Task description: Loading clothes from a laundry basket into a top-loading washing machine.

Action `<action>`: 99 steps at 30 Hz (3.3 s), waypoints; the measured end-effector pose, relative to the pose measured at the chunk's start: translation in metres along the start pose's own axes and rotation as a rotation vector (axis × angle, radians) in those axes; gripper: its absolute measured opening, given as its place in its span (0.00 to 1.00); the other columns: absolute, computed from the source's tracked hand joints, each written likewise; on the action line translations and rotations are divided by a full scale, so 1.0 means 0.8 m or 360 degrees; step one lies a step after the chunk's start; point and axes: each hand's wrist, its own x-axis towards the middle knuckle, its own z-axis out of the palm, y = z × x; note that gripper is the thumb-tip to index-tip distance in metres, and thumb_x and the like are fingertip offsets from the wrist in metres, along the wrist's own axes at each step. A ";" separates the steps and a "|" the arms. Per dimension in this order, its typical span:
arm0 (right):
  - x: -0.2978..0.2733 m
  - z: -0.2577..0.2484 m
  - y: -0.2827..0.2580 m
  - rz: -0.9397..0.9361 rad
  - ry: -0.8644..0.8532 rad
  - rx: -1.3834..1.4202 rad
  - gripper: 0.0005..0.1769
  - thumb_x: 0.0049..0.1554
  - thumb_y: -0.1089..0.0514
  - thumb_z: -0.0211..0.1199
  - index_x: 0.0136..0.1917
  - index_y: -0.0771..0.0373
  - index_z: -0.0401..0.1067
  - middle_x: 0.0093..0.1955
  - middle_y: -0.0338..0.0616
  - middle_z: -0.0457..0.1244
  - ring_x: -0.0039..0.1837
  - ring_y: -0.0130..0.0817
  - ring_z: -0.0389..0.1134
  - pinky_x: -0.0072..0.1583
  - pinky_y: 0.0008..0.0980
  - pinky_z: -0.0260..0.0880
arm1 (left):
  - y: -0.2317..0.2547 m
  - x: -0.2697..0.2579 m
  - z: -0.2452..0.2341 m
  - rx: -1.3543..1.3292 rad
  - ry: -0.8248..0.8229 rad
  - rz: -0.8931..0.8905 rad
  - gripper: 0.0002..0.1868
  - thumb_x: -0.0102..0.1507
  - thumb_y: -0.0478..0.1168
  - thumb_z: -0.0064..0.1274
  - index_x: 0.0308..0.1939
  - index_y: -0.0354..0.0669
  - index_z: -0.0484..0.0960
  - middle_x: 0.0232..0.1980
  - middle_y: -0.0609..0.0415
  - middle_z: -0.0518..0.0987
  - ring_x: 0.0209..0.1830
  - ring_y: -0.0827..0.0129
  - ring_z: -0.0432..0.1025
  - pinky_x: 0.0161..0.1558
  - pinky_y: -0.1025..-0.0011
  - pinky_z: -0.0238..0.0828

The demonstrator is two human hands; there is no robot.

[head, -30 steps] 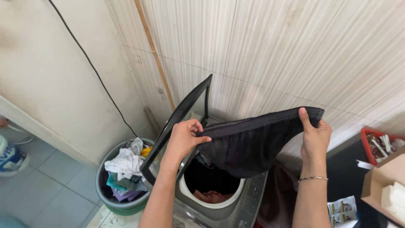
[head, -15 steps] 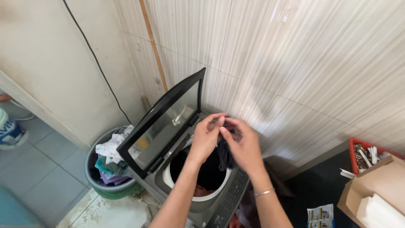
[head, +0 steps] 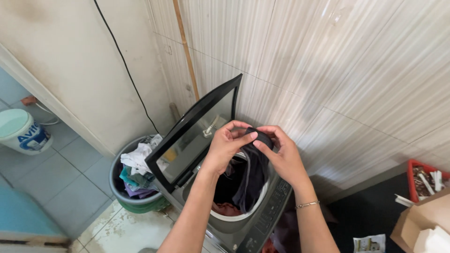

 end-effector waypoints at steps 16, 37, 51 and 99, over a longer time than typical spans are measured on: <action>0.012 0.061 -0.041 -0.0103 0.0248 -0.0271 0.19 0.54 0.67 0.69 0.60 0.65 0.76 0.58 0.42 0.71 0.61 0.31 0.71 0.63 0.32 0.70 | 0.054 0.021 -0.068 -0.0065 -0.0396 0.0029 0.17 0.60 0.33 0.67 0.53 0.33 0.84 0.45 0.55 0.84 0.44 0.76 0.77 0.46 0.76 0.74; 0.002 0.015 0.032 0.0412 0.0136 0.0050 0.16 0.50 0.64 0.75 0.47 0.65 0.68 0.49 0.34 0.66 0.52 0.22 0.65 0.55 0.27 0.67 | 0.072 0.060 -0.127 -0.0205 -0.0282 0.0084 0.20 0.62 0.27 0.59 0.58 0.39 0.79 0.46 0.53 0.83 0.45 0.73 0.76 0.47 0.75 0.74; 0.012 -0.016 -0.030 0.0045 0.0090 -0.0485 0.29 0.48 0.69 0.70 0.63 0.59 0.71 0.45 0.36 0.67 0.48 0.25 0.67 0.53 0.28 0.70 | 0.053 0.056 -0.078 -0.0548 0.0034 0.0151 0.19 0.63 0.27 0.57 0.58 0.40 0.77 0.47 0.53 0.82 0.45 0.72 0.77 0.46 0.71 0.78; 0.048 0.099 -0.044 0.0516 0.0367 0.0463 0.28 0.56 0.60 0.65 0.69 0.58 0.66 0.56 0.43 0.68 0.57 0.28 0.68 0.56 0.30 0.71 | -0.082 0.010 -0.086 -0.0882 0.0240 -0.0738 0.43 0.65 0.73 0.37 0.75 0.51 0.63 0.74 0.51 0.63 0.74 0.63 0.56 0.72 0.55 0.48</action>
